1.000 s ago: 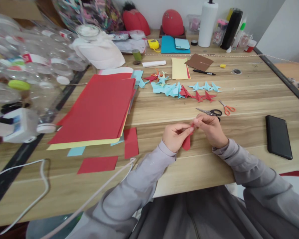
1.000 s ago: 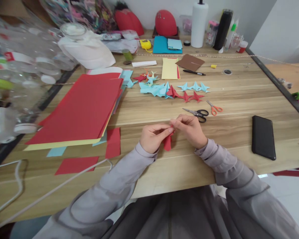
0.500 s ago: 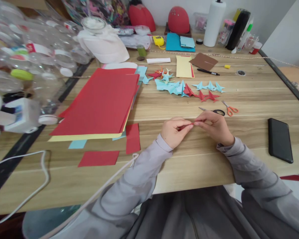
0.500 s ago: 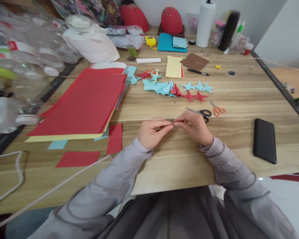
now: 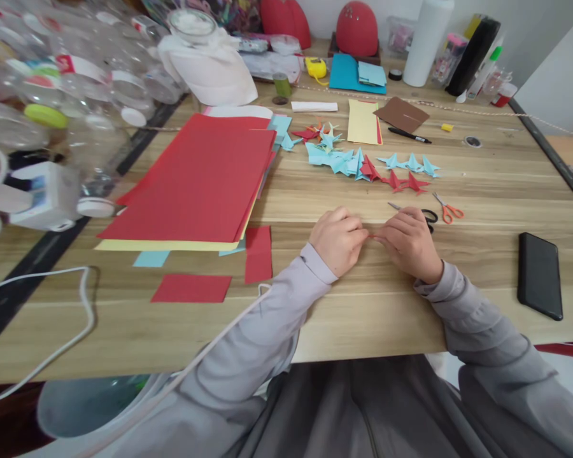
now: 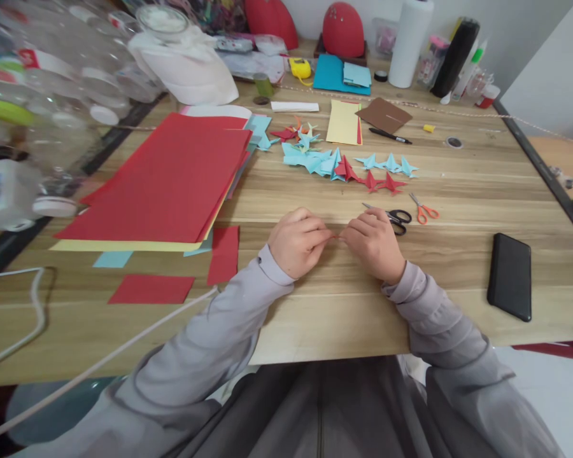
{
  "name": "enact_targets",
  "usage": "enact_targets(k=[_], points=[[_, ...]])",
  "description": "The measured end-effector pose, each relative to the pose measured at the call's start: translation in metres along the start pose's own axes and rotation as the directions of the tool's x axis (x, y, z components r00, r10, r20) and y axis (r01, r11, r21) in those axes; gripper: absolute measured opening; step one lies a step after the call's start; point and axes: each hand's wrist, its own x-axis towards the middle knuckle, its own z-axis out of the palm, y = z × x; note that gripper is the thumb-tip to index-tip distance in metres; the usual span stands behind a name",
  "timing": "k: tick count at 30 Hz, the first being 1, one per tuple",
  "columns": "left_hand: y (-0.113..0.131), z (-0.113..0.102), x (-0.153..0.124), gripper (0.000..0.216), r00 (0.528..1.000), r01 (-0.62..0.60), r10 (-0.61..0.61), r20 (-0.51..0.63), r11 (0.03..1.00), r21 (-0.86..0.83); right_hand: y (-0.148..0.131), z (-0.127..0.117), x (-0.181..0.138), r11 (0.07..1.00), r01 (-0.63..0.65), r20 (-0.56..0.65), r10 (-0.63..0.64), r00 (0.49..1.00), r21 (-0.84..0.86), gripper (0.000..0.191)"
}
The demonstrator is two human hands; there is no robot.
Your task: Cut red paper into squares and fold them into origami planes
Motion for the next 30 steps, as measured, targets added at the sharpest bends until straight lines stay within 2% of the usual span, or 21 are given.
enact_targets(k=[6, 10, 13, 17, 20, 23, 25, 27, 30], points=[[-0.005, 0.001, 0.000, 0.025, 1.000, -0.029, 0.030, -0.004, 0.997, 0.074, 0.004, 0.003, -0.001, 0.998, 0.053, -0.025, -0.053, 0.998, -0.028, 0.022], [-0.008, 0.001, 0.000, 0.027, 0.999, -0.046, 0.046, 0.005, 0.998, 0.051, 0.005, 0.004, -0.002, 0.997, 0.053, 0.028, -0.052, 0.998, -0.050, 0.027], [-0.011, 0.000, 0.000, 0.028, 1.000, -0.010, 0.010, 0.014, 1.000, 0.003, 0.006, 0.002, -0.003, 0.997, 0.042, 0.034, -0.039, 0.999, -0.066, 0.029], [-0.019, -0.003, -0.002, 0.028, 0.998, 0.058, -0.059, -0.012, 0.996, -0.060, 0.010, -0.001, -0.005, 0.997, -0.038, -0.025, 0.037, 0.999, -0.068, 0.025], [-0.021, -0.002, -0.003, 0.029, 0.998, 0.065, -0.064, 0.018, 0.994, -0.086, 0.006, -0.001, -0.005, 0.997, -0.076, -0.042, 0.076, 0.996, -0.019, 0.015], [-0.018, 0.000, -0.002, 0.029, 0.997, 0.042, -0.034, 0.071, 0.993, -0.110, -0.001, -0.001, -0.004, 0.993, -0.094, -0.007, 0.095, 0.995, 0.068, 0.030], [-0.015, 0.002, -0.001, 0.029, 0.996, 0.032, -0.018, 0.089, 0.987, -0.156, -0.004, 0.000, -0.003, 0.987, -0.093, 0.012, 0.092, 0.996, 0.131, 0.025], [-0.013, 0.003, -0.002, 0.028, 0.997, 0.043, -0.029, 0.065, 0.973, -0.225, -0.005, 0.001, -0.002, 0.976, -0.096, 0.000, 0.098, 0.995, 0.198, 0.021], [-0.012, 0.004, -0.003, 0.029, 0.995, 0.079, -0.096, -0.032, 0.932, -0.353, -0.004, -0.001, -0.002, 0.940, -0.146, -0.048, 0.169, 0.985, 0.307, 0.019]])
